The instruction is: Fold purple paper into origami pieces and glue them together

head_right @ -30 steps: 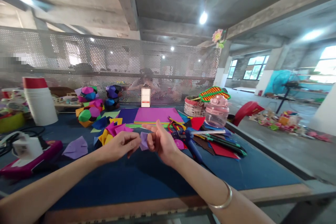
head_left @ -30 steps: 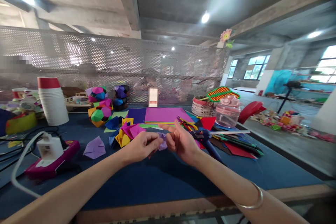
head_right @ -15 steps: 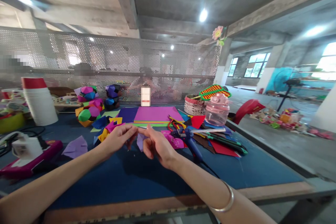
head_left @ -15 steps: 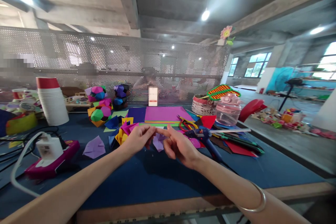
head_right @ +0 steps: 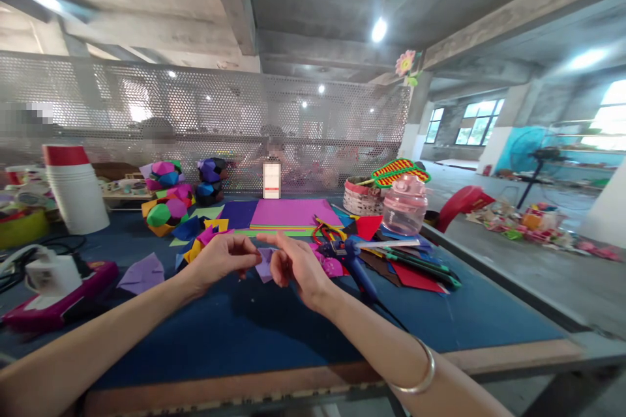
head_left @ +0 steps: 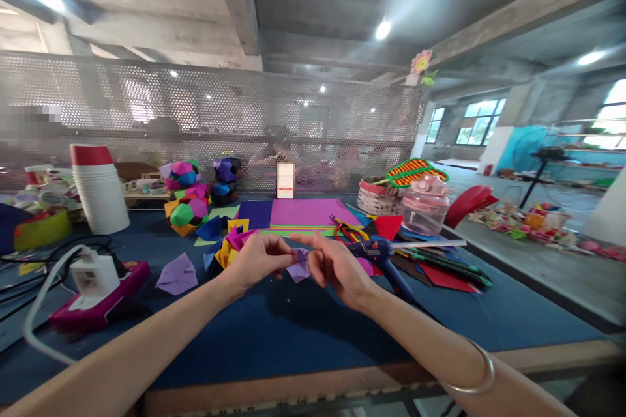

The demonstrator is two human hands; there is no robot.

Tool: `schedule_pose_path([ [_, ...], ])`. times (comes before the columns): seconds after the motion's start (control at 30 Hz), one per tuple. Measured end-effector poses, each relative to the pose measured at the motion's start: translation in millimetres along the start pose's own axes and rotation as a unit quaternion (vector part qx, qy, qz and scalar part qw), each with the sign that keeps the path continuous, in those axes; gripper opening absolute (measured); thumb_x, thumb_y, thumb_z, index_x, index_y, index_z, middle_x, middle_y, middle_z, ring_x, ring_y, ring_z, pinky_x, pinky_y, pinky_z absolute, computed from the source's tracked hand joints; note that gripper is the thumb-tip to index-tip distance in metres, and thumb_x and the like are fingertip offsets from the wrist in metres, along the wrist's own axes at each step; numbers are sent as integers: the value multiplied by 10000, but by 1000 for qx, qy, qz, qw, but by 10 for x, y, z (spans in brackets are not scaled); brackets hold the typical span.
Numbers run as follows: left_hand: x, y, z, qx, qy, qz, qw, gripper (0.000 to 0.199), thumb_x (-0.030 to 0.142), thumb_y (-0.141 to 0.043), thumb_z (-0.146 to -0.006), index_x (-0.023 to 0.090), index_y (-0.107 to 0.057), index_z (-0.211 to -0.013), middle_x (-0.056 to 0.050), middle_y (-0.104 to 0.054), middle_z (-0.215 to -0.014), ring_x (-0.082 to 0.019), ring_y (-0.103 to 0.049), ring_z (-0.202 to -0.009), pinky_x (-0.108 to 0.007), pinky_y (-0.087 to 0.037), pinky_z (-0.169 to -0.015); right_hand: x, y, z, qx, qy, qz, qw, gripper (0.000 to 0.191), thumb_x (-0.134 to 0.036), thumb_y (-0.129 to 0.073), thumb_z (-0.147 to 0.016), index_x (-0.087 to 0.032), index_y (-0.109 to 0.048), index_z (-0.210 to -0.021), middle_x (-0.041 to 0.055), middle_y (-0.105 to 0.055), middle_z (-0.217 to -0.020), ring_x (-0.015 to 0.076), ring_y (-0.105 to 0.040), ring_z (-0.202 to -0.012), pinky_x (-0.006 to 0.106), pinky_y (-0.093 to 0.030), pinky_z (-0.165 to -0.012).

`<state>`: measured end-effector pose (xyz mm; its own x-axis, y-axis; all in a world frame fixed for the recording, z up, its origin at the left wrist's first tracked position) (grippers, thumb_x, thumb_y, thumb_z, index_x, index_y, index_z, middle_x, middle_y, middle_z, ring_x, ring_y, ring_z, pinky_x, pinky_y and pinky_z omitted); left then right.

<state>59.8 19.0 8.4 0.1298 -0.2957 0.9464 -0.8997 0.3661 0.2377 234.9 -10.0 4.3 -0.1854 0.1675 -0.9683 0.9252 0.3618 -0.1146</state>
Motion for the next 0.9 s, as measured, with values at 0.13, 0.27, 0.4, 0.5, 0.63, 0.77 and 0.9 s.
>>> schedule_pose_path([
  [0.13, -3, 5, 0, 14, -3, -4, 1000, 261, 366, -729, -678, 139, -611, -730, 33, -566, -569, -90, -522, -466, -214, -451, -458, 6, -4, -3, -4, -1, 0, 1000, 527, -507, -433, -948, -112, -620, -1242, -51, -496, -433, 77, -387, -384, 208, -277, -437],
  [0.27, 14, 27, 5, 39, -13, -11, 999, 296, 418, -665, -756, 135, -630, -834, 26, -582, -642, -76, -526, -501, -195, -461, -481, -5, -16, -6, -6, -1, 6, 1000, 517, -509, -434, -943, -117, -637, -1211, -49, -498, -435, 79, -382, -386, 212, -269, -435],
  [0.4, 15, 22, 5, 17, -4, 0, 1000, 354, 493, -654, -755, 147, -582, -735, 22, -564, -633, -94, -543, -532, -205, -487, -478, -22, -26, -5, 33, 19, 28, 999, 441, -477, -515, -910, -130, -667, -1135, -58, -478, -442, 80, -376, -395, 219, -261, -432],
  [0.5, 2, 3, 1, -5, 2, 8, 1000, 403, 534, -685, -718, 149, -569, -694, 19, -558, -604, -109, -546, -535, -218, -495, -463, -14, -31, -12, 43, 22, 37, 998, 377, -455, -576, -877, -141, -698, -1047, -61, -468, -456, 76, -374, -404, 222, -255, -429],
  [0.63, -26, 4, -12, 4, -2, 15, 1000, 405, 536, -705, -706, 149, -586, -701, 30, -548, -595, -101, -532, -521, -219, -489, -472, 2, -31, -16, 39, 10, 43, 998, 393, -473, -570, -882, -149, -697, -1064, -57, -489, -453, 76, -383, -403, 213, -262, -424],
  [0.77, -38, 20, -19, 0, 4, 28, 1000, 378, 504, -710, -720, 140, -672, -816, 7, -616, -678, -98, -549, -549, -223, -491, -518, -4, -41, 4, 17, -9, 62, 998, 443, -497, -551, -893, -155, -677, -1145, -42, -543, -450, 78, -406, -387, 203, -269, -411],
  [0.9, -12, 20, 3, -8, 31, 76, 997, 360, 453, -738, -711, 143, -711, -892, -20, -674, -800, -91, -577, -603, -220, -493, -589, -20, -63, 23, -7, -23, 66, 997, 448, -480, -532, -911, -165, -656, -1204, -29, -584, -471, 78, -439, -378, 199, -278, -401],
])
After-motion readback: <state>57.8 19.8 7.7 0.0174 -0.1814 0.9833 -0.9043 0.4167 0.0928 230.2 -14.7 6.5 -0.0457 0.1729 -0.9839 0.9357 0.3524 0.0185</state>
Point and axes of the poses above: each hand's wrist, its own z-axis away from the middle knuckle, its own y-axis out of the back of the hand, x = y × z, the point moved 1 cm from there along -z, towards the middle knuckle
